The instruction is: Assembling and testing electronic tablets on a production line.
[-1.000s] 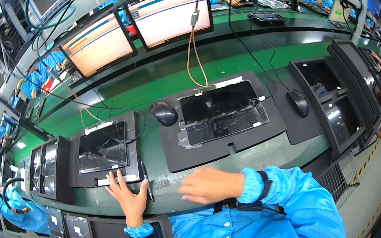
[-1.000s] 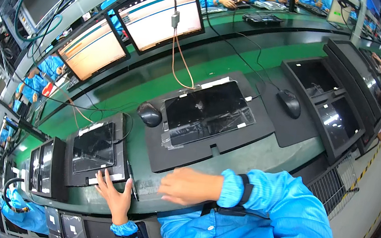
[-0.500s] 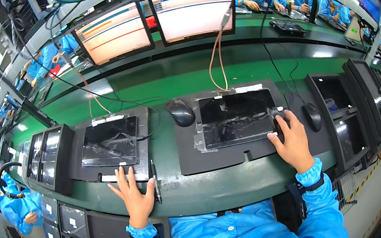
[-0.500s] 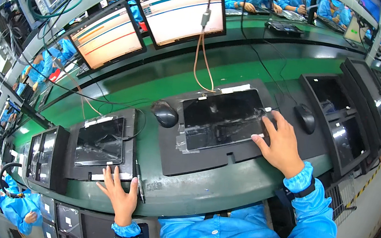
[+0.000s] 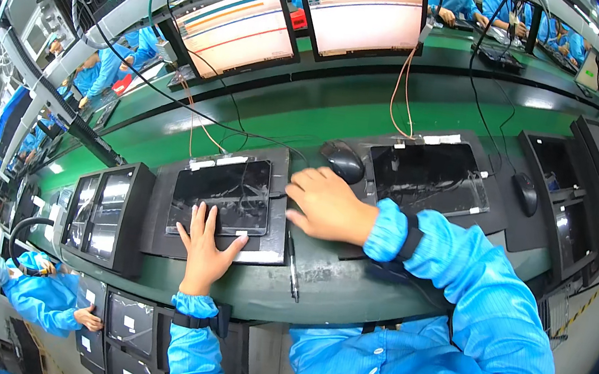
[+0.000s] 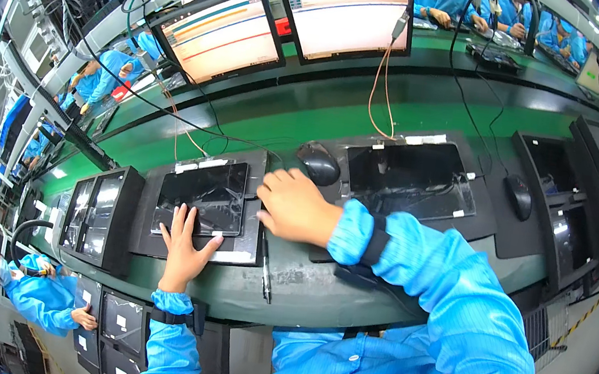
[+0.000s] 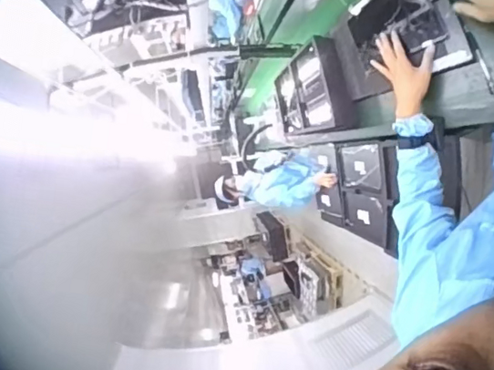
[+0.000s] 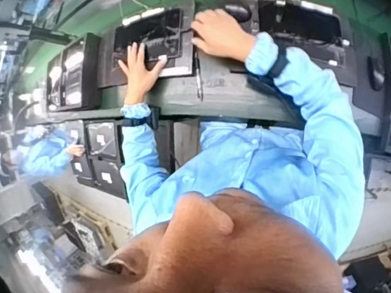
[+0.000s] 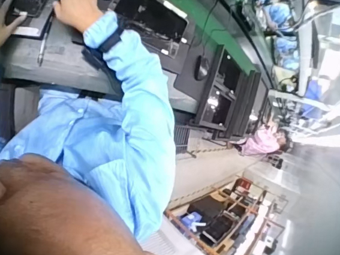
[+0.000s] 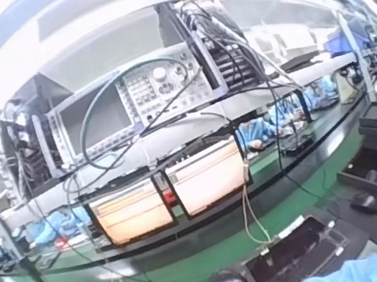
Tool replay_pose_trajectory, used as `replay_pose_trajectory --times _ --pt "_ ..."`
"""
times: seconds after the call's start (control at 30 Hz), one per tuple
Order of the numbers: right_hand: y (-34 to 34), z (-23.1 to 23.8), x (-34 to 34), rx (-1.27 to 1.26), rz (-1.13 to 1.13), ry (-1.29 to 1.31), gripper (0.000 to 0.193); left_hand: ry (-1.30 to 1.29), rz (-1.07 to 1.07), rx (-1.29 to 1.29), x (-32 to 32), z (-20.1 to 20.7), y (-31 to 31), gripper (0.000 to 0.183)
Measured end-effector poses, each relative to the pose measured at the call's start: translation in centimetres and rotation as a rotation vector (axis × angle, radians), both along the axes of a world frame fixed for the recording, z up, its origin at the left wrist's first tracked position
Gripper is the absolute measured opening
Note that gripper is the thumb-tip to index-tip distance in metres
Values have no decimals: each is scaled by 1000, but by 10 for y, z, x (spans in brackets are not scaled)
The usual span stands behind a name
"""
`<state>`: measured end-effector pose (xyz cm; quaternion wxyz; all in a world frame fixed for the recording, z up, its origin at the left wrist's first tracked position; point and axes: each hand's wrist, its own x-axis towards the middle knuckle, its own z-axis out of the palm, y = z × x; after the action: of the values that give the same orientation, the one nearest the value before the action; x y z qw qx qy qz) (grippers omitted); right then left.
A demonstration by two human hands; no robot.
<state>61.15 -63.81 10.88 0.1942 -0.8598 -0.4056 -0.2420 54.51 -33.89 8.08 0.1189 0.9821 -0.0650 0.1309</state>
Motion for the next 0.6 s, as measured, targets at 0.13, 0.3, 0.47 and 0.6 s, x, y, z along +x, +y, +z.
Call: replay_pose_trajectory --times 0.13,0.3,0.47,0.6 --pt "30 -22 30 -131 -65 16 31 -21 10 -20 1 -5 6 93" --pt "37 -21 45 -72 -24 57 24 -174 33 -240 -6 -9 -12 81" --pt "48 -13 37 -69 16 70 19 29 208 -1996 -57 5 -54 45" --pt "46 -2 41 -56 -29 107 18 208 245 -2360 -46 26 -55 66"
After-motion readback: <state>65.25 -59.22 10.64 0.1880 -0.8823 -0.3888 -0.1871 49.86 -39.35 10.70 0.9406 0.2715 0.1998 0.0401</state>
